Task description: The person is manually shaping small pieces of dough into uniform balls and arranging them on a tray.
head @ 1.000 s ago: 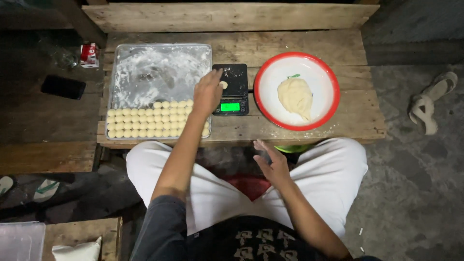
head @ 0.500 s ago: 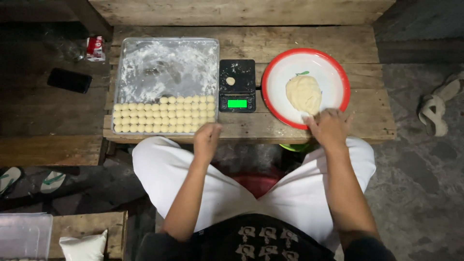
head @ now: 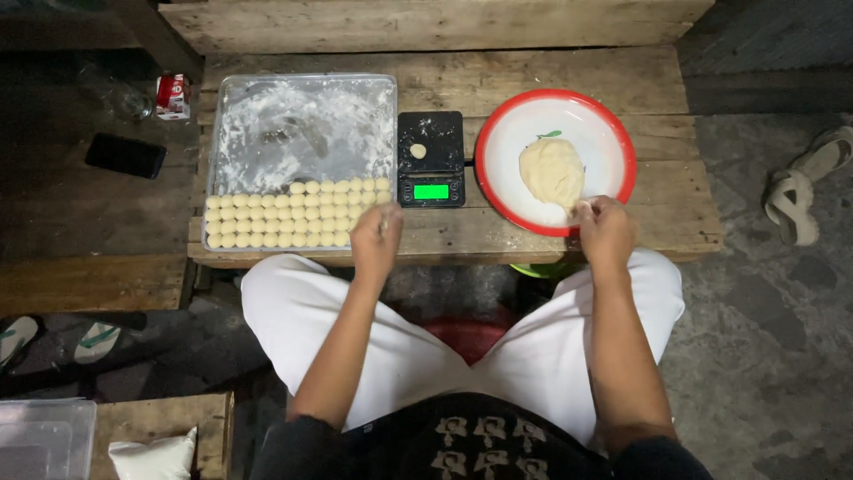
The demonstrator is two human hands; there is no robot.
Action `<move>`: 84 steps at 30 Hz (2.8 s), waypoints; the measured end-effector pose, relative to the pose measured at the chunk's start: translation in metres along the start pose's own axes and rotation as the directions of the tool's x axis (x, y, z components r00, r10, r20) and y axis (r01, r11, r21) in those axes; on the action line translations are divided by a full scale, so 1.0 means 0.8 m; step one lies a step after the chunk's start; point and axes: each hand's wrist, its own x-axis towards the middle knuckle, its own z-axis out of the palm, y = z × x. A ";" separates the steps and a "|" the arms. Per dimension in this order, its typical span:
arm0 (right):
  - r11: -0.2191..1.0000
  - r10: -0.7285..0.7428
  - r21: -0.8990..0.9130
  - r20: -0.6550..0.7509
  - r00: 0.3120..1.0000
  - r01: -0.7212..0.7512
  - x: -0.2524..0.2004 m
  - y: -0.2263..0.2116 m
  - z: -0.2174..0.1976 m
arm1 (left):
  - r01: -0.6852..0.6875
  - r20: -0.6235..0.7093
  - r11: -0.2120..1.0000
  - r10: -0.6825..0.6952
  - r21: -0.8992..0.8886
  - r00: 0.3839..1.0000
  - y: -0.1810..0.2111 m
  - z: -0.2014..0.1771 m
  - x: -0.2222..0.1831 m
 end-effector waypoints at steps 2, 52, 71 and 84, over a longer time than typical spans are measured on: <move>0.986 0.076 0.155 -0.056 0.996 -0.066 -0.002 -0.002 -0.004 | -0.067 -0.101 0.998 0.069 0.022 0.993 0.016 -0.001 0.028; 0.146 -0.690 0.629 -0.488 0.534 0.763 -0.273 -0.260 -0.124 | 0.301 0.396 0.476 0.111 -0.826 0.911 0.211 0.012 -0.176; 0.183 -0.746 0.569 -0.451 0.490 0.801 -0.292 -0.282 -0.150 | 0.275 0.374 0.375 0.225 -0.885 0.900 0.238 -0.028 -0.149; 0.271 -0.743 0.274 -0.550 0.382 0.923 -0.243 -0.198 -0.016 | 0.489 0.489 0.000 -0.004 -0.872 0.872 0.224 -0.021 -0.127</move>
